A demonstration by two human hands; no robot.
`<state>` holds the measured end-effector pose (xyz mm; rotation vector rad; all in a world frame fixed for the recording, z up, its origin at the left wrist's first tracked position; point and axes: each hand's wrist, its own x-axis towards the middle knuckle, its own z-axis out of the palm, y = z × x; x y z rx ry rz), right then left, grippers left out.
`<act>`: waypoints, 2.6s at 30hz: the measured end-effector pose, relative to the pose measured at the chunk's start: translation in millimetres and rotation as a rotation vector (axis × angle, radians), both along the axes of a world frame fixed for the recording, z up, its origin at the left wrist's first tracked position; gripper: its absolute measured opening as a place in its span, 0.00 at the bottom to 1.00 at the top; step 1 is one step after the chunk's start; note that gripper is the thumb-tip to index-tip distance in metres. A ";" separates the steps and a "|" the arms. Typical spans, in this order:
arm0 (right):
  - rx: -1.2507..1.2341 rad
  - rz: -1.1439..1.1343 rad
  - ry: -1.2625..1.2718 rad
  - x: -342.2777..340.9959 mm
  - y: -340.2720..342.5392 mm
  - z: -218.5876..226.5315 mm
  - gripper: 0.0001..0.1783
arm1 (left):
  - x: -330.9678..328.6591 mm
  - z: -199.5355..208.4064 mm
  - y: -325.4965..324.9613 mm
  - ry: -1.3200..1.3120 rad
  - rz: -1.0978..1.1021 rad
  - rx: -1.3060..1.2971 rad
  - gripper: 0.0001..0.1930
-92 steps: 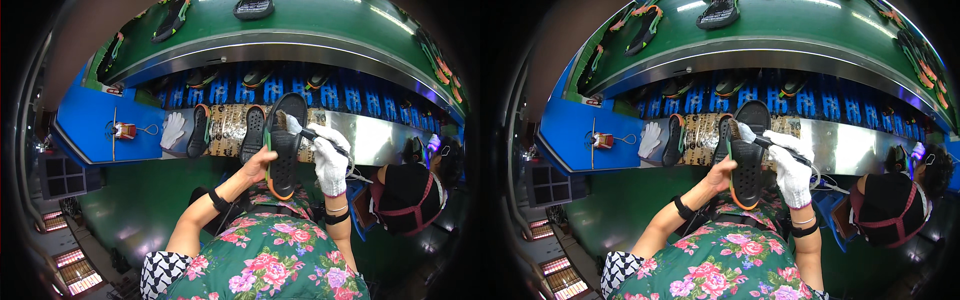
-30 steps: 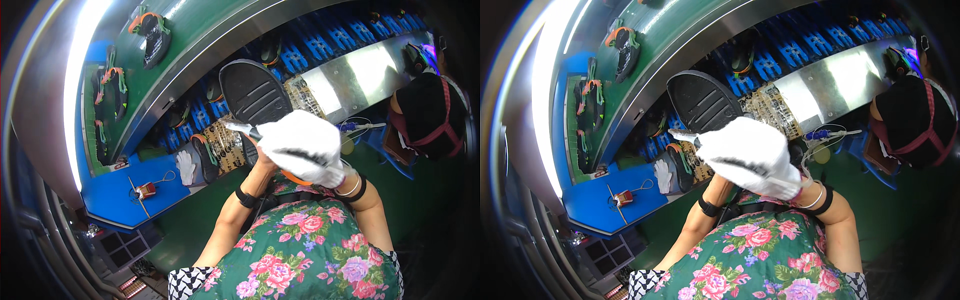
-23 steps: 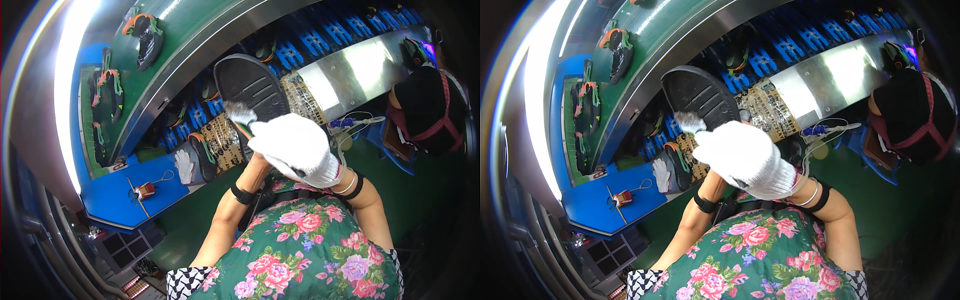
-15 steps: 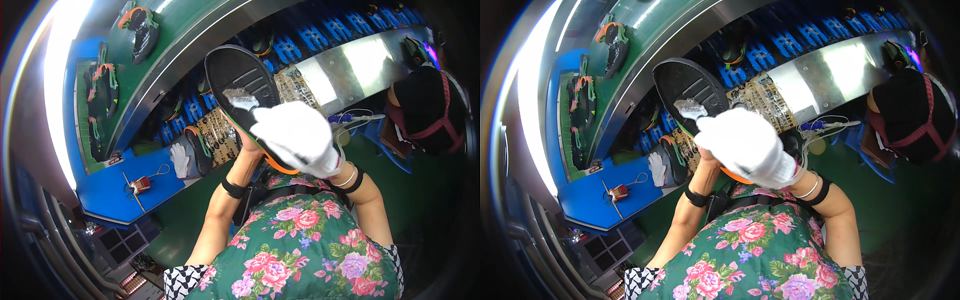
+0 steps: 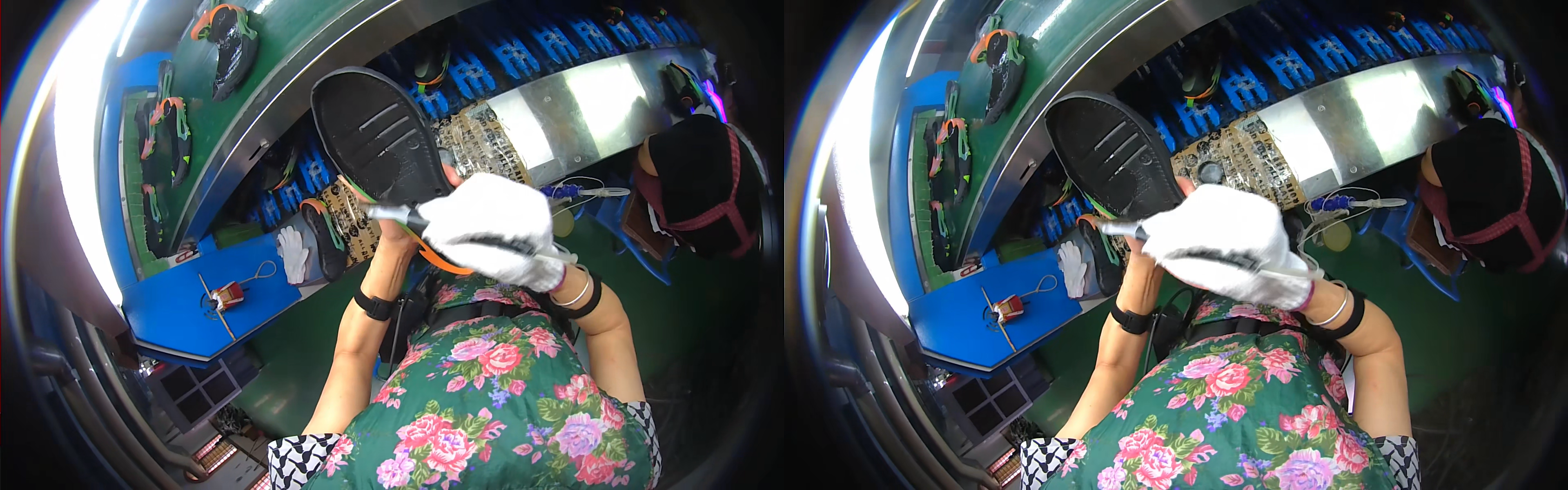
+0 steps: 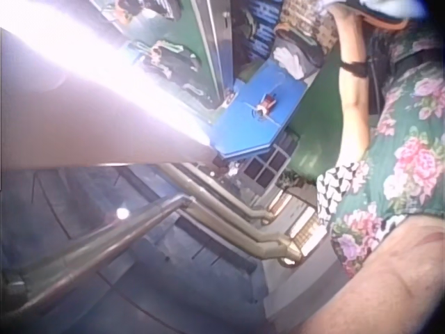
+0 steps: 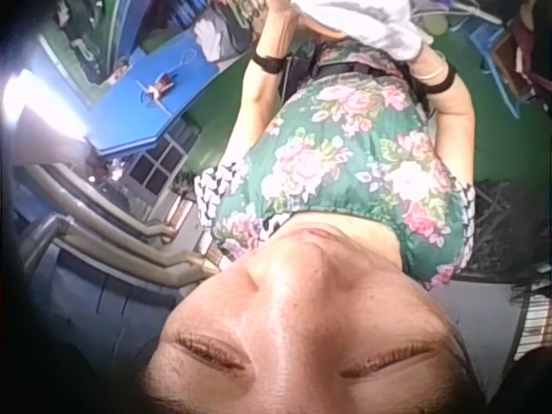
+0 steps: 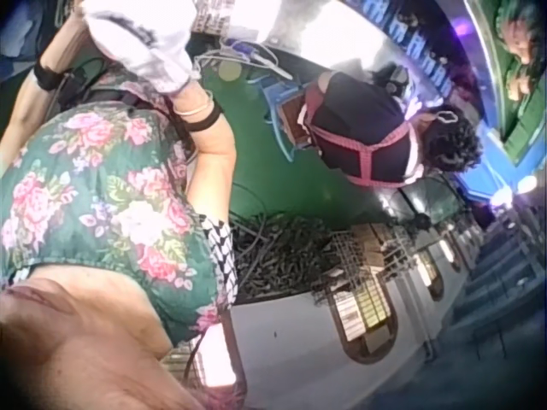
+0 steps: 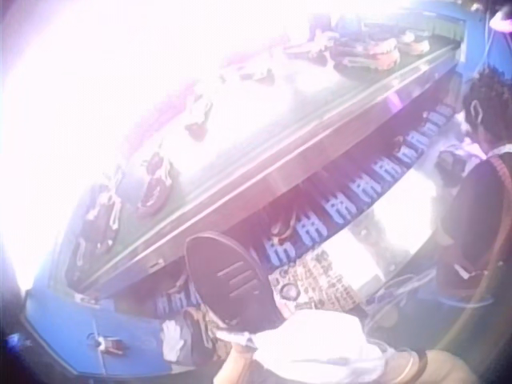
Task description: Applying adhesive to the soles of shoes using a brush on a manufacturing line.
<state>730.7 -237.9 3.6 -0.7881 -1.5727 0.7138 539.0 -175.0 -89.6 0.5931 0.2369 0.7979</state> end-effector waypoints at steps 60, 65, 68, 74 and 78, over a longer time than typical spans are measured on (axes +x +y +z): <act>-0.296 -0.094 0.244 -4.6 -15.4 -15.1 0.08 | 7.8 43.5 55.4 -0.165 0.051 0.219 0.39; -0.069 -0.137 -0.024 0.2 -16.2 -7.6 0.09 | 9.6 45.9 55.3 -0.151 0.111 0.201 0.44; -0.147 -0.124 0.043 0.4 -16.7 -8.2 0.09 | 12.5 49.5 54.8 -0.143 0.159 0.194 0.49; -0.078 -0.142 -0.036 2.6 -18.9 -4.9 0.09 | 12.0 52.9 58.8 -0.082 0.123 0.309 0.43; -0.178 -0.143 0.074 3.7 -20.1 -10.3 0.09 | 13.2 52.9 59.8 -0.048 0.112 0.346 0.40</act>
